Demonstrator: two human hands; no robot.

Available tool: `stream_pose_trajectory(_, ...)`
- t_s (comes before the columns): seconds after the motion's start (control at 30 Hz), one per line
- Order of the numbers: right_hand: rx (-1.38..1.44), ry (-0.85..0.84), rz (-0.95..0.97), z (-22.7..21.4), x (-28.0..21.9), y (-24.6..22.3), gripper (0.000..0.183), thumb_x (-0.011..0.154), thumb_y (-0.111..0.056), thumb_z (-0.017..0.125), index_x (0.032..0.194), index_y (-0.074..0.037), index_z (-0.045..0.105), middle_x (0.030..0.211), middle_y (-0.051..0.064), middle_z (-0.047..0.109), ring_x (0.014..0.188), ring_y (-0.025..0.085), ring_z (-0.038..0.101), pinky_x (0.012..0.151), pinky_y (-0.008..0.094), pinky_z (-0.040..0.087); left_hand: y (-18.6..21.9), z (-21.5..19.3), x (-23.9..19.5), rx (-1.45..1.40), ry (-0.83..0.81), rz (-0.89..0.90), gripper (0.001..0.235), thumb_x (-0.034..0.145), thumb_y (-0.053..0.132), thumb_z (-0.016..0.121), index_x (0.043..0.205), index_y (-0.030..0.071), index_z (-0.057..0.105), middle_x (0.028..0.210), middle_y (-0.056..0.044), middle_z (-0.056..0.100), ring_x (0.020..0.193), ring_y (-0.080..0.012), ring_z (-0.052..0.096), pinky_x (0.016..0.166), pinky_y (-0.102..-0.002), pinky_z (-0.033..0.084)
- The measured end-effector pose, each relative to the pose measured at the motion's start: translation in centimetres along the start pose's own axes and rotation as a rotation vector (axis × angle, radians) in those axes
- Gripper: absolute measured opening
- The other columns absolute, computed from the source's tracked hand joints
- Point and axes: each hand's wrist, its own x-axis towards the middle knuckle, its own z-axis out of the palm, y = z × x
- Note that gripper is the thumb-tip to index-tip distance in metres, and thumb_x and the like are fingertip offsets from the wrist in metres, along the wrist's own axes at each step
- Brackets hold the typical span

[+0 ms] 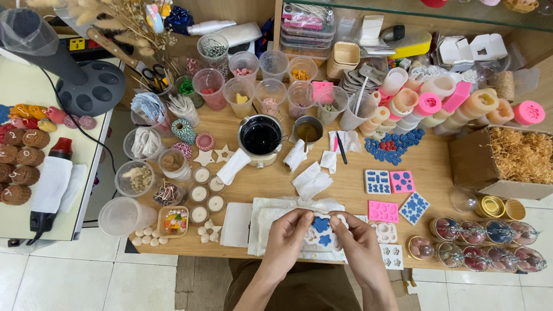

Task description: The person places small blue decorative butterfly wax pieces into a white silicone mold and then places smaller heart-shaped pieces into a pink silicone mold by hand.

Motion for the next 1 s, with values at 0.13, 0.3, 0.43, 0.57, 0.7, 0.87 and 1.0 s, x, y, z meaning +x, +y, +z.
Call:
stream_pose_trajectory(0.13, -0.005, -0.005, -0.004, 0.1, -0.4, -0.4, 0.031, 0.094, -0.022, 0.070, 0.110, 0.004, 0.077, 0.073, -0.001, 0.062, 0.058, 0.006, 0.049, 0.052, 0.023, 0.040, -0.2, 0.1, 0.1, -0.037, -0.008, -0.077, 0.031, 0.105, 0.025, 0.058, 0.109, 0.000, 0.075, 0.087, 0.002, 0.071, 0.077, -0.0029, 0.056, 0.068, -0.023, 0.046)
stream_pose_trajectory(0.3, -0.080, 0.022, -0.024, 0.5, -1.0, -1.7, 0.031, 0.094, -0.022, 0.069, 0.112, 0.002, 0.075, 0.069, -0.003, 0.060, 0.057, 0.005, 0.047, 0.050, 0.022, 0.037, -0.3, 0.4, 0.0, -0.181, -0.075, -0.067, 0.032, 0.106, 0.027, 0.056, 0.109, -0.001, 0.072, 0.091, 0.002, 0.070, 0.084, -0.0030, 0.057, 0.076, -0.023, 0.048)
stream_pose_trajectory(0.43, -0.050, 0.042, -0.029, 0.9, -1.2, -2.3, 0.030, 0.096, -0.022, 0.068, 0.113, 0.002, 0.075, 0.064, -0.004, 0.052, 0.054, 0.005, 0.037, 0.047, 0.022, 0.028, -0.1, 0.6, -0.1, -0.212, -0.068, -0.104, 0.031, 0.106, 0.028, 0.056, 0.107, 0.001, 0.072, 0.090, 0.001, 0.070, 0.083, -0.0041, 0.058, 0.076, -0.023, 0.048)
stream_pose_trajectory(0.57, -0.054, 0.047, -0.027, 1.1, -1.1, -2.5, 0.031, 0.096, -0.022, 0.067, 0.114, 0.001, 0.075, 0.065, -0.005, 0.054, 0.055, 0.004, 0.038, 0.048, 0.022, 0.028, 0.1, 0.9, 0.0, -0.231, -0.028, -0.132, 0.028, 0.104, 0.026, 0.059, 0.107, 0.002, 0.073, 0.091, 0.001, 0.071, 0.084, -0.0047, 0.060, 0.078, -0.024, 0.049)
stream_pose_trajectory(0.7, -0.059, 0.037, -0.036, 0.8, -1.0, -2.2, 0.031, 0.097, -0.023, 0.065, 0.115, 0.001, 0.075, 0.067, -0.005, 0.056, 0.057, 0.004, 0.040, 0.049, 0.022, 0.031, 0.1, 0.9, 0.3, -0.229, -0.036, -0.155, 0.027, 0.102, 0.026, 0.060, 0.107, 0.002, 0.073, 0.092, 0.000, 0.072, 0.086, -0.0049, 0.062, 0.080, -0.024, 0.051)
stream_pose_trajectory(0.87, -0.050, 0.069, -0.072, 0.8, -0.9, -1.9, 0.028, 0.099, -0.022, 0.066, 0.114, 0.000, 0.075, 0.070, -0.004, 0.056, 0.061, 0.004, 0.042, 0.052, 0.022, 0.032, 0.0, 1.1, 0.0, -0.257, -0.032, -0.109, 0.024, 0.103, 0.028, 0.061, 0.102, 0.005, 0.069, 0.092, 0.002, 0.069, 0.088, -0.0046, 0.060, 0.081, -0.025, 0.049)
stream_pose_trajectory(1.0, -0.003, 0.081, -0.224, 1.5, -1.5, -3.7, 0.034, 0.094, -0.020, 0.068, 0.125, -0.006, 0.065, 0.090, 0.000, 0.065, 0.078, 0.006, 0.057, 0.065, 0.021, 0.046, 0.2, 1.5, 0.1, -0.264, 0.073, -0.187, 0.025, 0.101, 0.034, 0.061, 0.096, 0.010, 0.067, 0.089, 0.003, 0.069, 0.084, -0.0054, 0.060, 0.077, -0.026, 0.050)
